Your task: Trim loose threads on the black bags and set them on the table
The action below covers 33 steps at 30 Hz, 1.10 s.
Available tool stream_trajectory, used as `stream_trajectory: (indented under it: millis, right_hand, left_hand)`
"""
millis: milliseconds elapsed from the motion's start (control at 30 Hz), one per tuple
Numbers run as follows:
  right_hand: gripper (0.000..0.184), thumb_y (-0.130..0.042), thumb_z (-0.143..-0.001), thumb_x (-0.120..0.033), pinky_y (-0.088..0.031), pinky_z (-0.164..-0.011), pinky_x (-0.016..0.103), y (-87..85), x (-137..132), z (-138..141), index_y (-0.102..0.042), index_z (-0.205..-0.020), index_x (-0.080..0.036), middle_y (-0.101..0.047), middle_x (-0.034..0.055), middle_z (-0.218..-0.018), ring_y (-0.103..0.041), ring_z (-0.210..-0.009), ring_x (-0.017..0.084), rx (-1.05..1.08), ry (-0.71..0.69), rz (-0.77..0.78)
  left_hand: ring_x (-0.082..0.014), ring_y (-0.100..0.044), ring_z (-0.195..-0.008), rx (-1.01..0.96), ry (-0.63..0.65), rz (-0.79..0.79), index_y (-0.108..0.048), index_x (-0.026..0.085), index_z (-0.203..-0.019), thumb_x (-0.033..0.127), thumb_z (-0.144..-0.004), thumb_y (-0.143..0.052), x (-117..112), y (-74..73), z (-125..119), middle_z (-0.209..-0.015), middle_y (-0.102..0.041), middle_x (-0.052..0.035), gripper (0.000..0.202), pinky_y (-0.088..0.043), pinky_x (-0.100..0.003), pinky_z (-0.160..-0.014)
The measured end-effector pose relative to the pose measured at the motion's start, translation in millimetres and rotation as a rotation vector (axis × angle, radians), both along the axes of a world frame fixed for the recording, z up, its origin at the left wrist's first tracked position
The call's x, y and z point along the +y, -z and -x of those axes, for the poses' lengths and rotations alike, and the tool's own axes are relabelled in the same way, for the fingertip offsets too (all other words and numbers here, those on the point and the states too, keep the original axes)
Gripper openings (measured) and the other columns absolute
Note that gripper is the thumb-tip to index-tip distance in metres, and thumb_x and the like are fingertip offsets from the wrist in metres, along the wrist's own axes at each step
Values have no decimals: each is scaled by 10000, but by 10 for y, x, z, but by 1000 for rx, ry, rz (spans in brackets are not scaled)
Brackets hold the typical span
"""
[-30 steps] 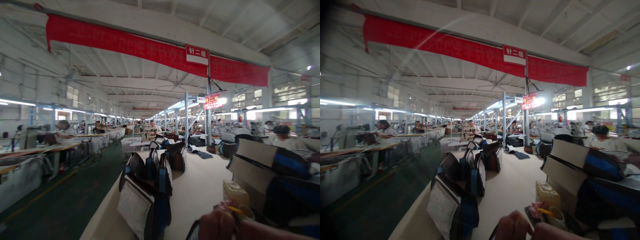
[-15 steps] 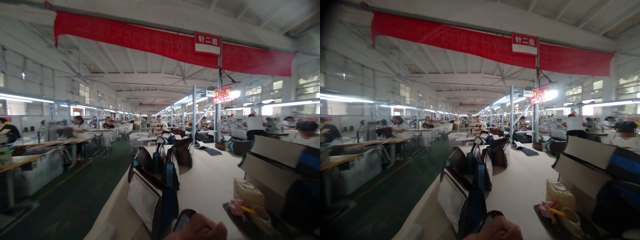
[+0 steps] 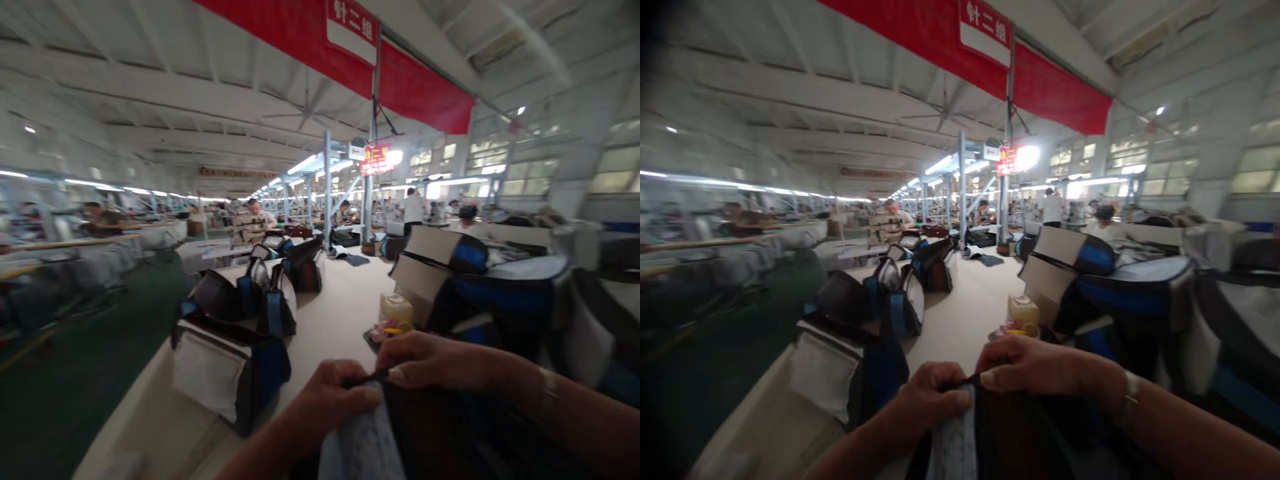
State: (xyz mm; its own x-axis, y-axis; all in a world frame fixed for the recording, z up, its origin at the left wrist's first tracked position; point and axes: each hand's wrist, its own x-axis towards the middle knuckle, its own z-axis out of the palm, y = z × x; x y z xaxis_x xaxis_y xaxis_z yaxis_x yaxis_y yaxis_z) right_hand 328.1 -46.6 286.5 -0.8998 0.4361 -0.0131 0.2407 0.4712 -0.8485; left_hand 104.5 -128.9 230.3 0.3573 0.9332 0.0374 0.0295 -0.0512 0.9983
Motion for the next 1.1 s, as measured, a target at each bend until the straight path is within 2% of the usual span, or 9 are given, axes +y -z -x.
stream_trajectory:
  millis: [67,133,200,300,433,567,700,1000,1100]
  right_hand:
    - [401,-756,-795,-459,-445,-731,252,136,23,-24,-675,-1036,-149,-615,11,-876,-544,-777,136,38,0,204]
    - [410,-824,-736,-395,-440,-666,224,269,-19,-30,-646,-999,-136,-604,-12,-826,-522,-695,100,104,29,329]
    - [370,-844,-720,-325,-432,-618,199,317,-99,-26,-630,-945,-123,-589,-31,-769,-502,-639,76,170,42,368]
    - [313,-840,-722,-241,-441,-593,184,251,-201,-18,-626,-913,-115,-582,-38,-739,-511,-612,64,251,22,395]
    - [298,-822,-734,-200,-443,-540,175,183,-242,-41,-596,-913,-122,-591,-28,-740,-526,-577,64,303,20,466]
    - [260,-778,-747,-146,-417,-560,157,264,-216,-71,-617,-947,-106,-595,-18,-764,-509,-613,56,318,73,514]
    - [240,-749,-747,-184,-401,-558,160,350,-182,-64,-633,-944,-112,-596,-14,-766,-499,-617,61,325,132,611]
    - [294,-821,-722,-285,-398,-532,171,415,-143,-31,-625,-869,-123,-597,-22,-724,-506,-589,67,250,217,514]
    - [209,-766,-744,-243,-382,-509,171,423,-145,-26,-636,-846,-115,-590,-25,-682,-494,-559,65,201,238,508]
  left_hand:
    - [-93,-406,-601,-61,57,70,-652,106,-887,518,-773,-752,36,87,20,-703,-523,21,439,-311,-210,-560]
    - [-114,-450,-641,-78,143,136,-679,106,-914,503,-786,-754,48,98,13,-738,-550,2,424,-338,-224,-593]
    - [-122,-452,-664,-29,199,88,-699,115,-835,430,-813,-748,45,9,-3,-723,-523,12,320,-339,-229,-608]
    - [-149,-481,-781,68,220,-71,-732,131,-777,325,-839,-719,50,-208,-6,-820,-531,1,205,-371,-241,-701]
    - [-160,-479,-759,96,290,32,-736,147,-874,347,-854,-665,62,-354,-6,-800,-566,0,213,-361,-255,-684]
    - [-130,-424,-650,87,222,148,-699,134,-799,367,-780,-706,94,-283,-66,-694,-539,18,233,-306,-239,-596]
    - [-123,-424,-615,34,179,210,-665,131,-741,359,-740,-728,154,-187,-140,-653,-545,22,236,-300,-236,-575]
    - [-119,-359,-605,57,127,203,-653,131,-718,288,-671,-672,226,-86,-172,-628,-479,38,165,-274,-253,-572]
    - [-123,-363,-603,98,125,197,-660,136,-724,283,-676,-652,219,-76,-170,-631,-473,36,155,-285,-257,-576]
